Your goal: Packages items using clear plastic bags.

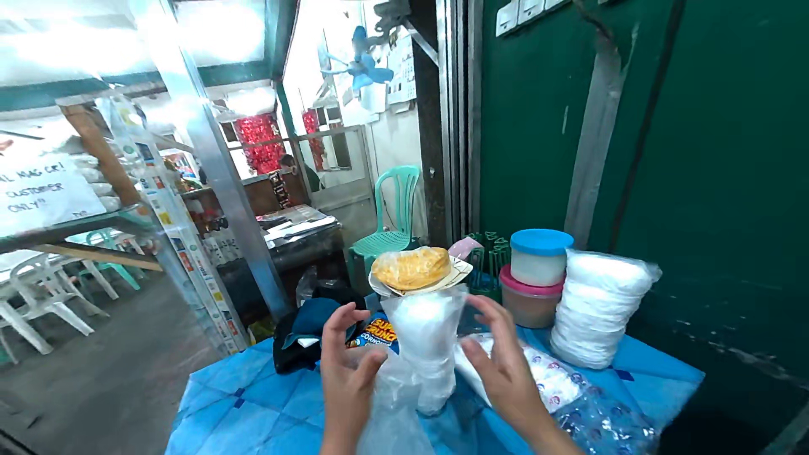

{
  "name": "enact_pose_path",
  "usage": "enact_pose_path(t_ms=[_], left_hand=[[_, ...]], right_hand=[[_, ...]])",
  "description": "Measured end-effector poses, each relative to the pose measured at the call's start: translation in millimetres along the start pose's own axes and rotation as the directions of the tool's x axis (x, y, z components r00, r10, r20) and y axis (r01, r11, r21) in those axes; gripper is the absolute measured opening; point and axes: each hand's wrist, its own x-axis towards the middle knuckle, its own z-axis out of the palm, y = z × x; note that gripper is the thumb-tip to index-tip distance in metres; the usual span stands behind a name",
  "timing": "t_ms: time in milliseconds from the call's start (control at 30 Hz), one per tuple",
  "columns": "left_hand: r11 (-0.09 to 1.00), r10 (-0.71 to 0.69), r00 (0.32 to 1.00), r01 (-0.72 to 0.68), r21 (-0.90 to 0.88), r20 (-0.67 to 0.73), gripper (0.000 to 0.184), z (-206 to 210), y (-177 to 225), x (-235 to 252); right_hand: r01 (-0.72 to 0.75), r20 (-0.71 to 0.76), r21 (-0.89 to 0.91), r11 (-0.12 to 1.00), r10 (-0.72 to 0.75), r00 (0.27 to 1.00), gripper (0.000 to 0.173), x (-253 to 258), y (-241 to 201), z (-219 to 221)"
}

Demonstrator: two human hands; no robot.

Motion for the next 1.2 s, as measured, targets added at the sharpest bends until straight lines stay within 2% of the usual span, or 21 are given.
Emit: enact_pose_path(t_ms=[33,100,167,233,300,367,400,467,533,600,633,667,733,800,833,867,933,967,1033,1100,1200], left_hand=[[0.998,0.033,0.999,-0.032,-0.054,0.009,0.078,-0.8,9.4,0.3],[0.983,0.093,0.994,-0.084,-0.162,0.051,0.077,-0.5,25.7,0.4],[0.964,0.132,0.988,-0.110,-0.243,0.079,0.079,0.6,37.4,-1.4],[0.959,0.153,0.982,-0.120,-0.256,0.113,0.083,0.5,43.4,-3.2],[0.973,0.118,0.975,-0.075,-0.219,0.190,0.082,-4.0,46.3,-4.5],[0.985,0.047,0.952,0.006,-0.173,0.301,0.062,-11.6,48.3,-5.4],[0.981,0.028,0.935,0.042,-0.189,0.353,0.048,-14.9,46.2,-6.3],[0.955,0.046,0.884,0.099,-0.281,0.465,0.027,-21.3,37.8,-6.9],[0.916,0.097,0.829,0.141,-0.375,0.550,0.032,-26.2,29.7,-2.3],[0.896,0.060,0.828,0.202,-0.395,0.558,0.036,-27.5,29.2,8.4],[0.884,-0.027,0.845,0.270,-0.381,0.535,0.034,-24.8,32.2,15.4],[0.862,-0.142,0.855,0.355,-0.363,0.499,0.030,-19.0,36.0,24.5],[0.796,-0.369,0.821,0.521,-0.308,0.435,0.018,-2.3,39.1,47.6],[0.761,-0.520,0.772,0.613,-0.213,0.365,0.015,14.8,29.1,63.5],[0.766,-0.550,0.766,0.621,-0.164,0.332,0.016,20.4,19.3,64.9],[0.801,-0.527,0.788,0.586,-0.126,0.317,0.019,22.7,7.1,62.9],[0.874,-0.411,0.835,0.476,-0.104,0.364,0.033,16.9,-25.8,50.7],[0.830,-0.484,0.811,0.544,-0.120,0.330,0.034,19.3,-21.7,43.4],[0.601,-0.693,0.687,0.718,-0.351,0.220,0.032,33.2,-26.8,34.7],[0.454,-0.776,0.602,0.740,-0.496,0.186,0.031,40.9,-44.1,29.2],[0.421,-0.754,0.577,0.791,-0.444,0.314,0.036,34.6,-60.0,20.0]], right_hand=[[0.087,0.023,-0.015,0.996,-0.087,0.996,0.058,3.1,-17.0,-1.1],[0.189,0.157,-0.027,0.982,-0.182,0.971,0.056,7.6,-51.2,5.6],[0.186,0.320,-0.027,0.982,-0.168,0.932,0.054,9.5,-75.8,15.6],[0.144,0.386,0.017,0.989,-0.139,0.912,0.039,10.7,-82.8,23.0],[0.076,0.344,0.126,0.989,-0.115,0.932,0.026,12.4,-82.9,25.2],[-0.073,0.339,0.343,0.937,-0.051,0.939,0.026,17.0,-85.3,19.3],[-0.156,0.361,0.462,0.873,-0.024,0.932,0.027,19.8,-84.8,14.9],[-0.293,0.473,0.624,0.724,-0.051,0.880,0.032,26.1,-79.1,4.4],[-0.388,0.588,0.673,0.630,-0.138,0.797,0.031,36.9,-69.4,-8.2],[-0.415,0.637,0.628,0.658,-0.128,0.760,0.028,53.5,-62.7,-25.0],[-0.419,0.644,0.585,0.694,-0.083,0.761,0.027,63.1,-62.5,-33.1],[-0.434,0.635,0.536,0.724,-0.006,0.773,0.024,73.1,-64.3,-39.1],[-0.480,0.544,0.438,0.760,0.201,0.815,0.019,94.2,-67.0,-40.9],[-0.578,0.471,0.296,0.761,0.409,0.781,0.018,114.7,-57.5,-33.5],[-0.618,0.469,0.212,0.758,0.476,0.744,0.018,119.3,-46.6,-28.1],[-0.639,0.477,0.113,0.761,0.523,0.707,0.018,119.0,-35.9,-21.8],[-0.668,0.480,-0.026,0.744,0.596,0.644,0.022,109.3,-19.4,-9.8],[-0.681,0.476,-0.079,0.728,0.628,0.616,0.022,105.2,-16.2,-6.0],[-0.699,0.476,-0.130,0.703,0.663,0.578,0.020,103.0,-19.9,-2.1],[-0.721,0.485,-0.120,0.683,0.674,0.558,0.017,96.8,-13.9,-1.3],[-0.738,0.472,-0.114,0.666,0.690,0.549,0.015,82.2,6.2,1.0]])
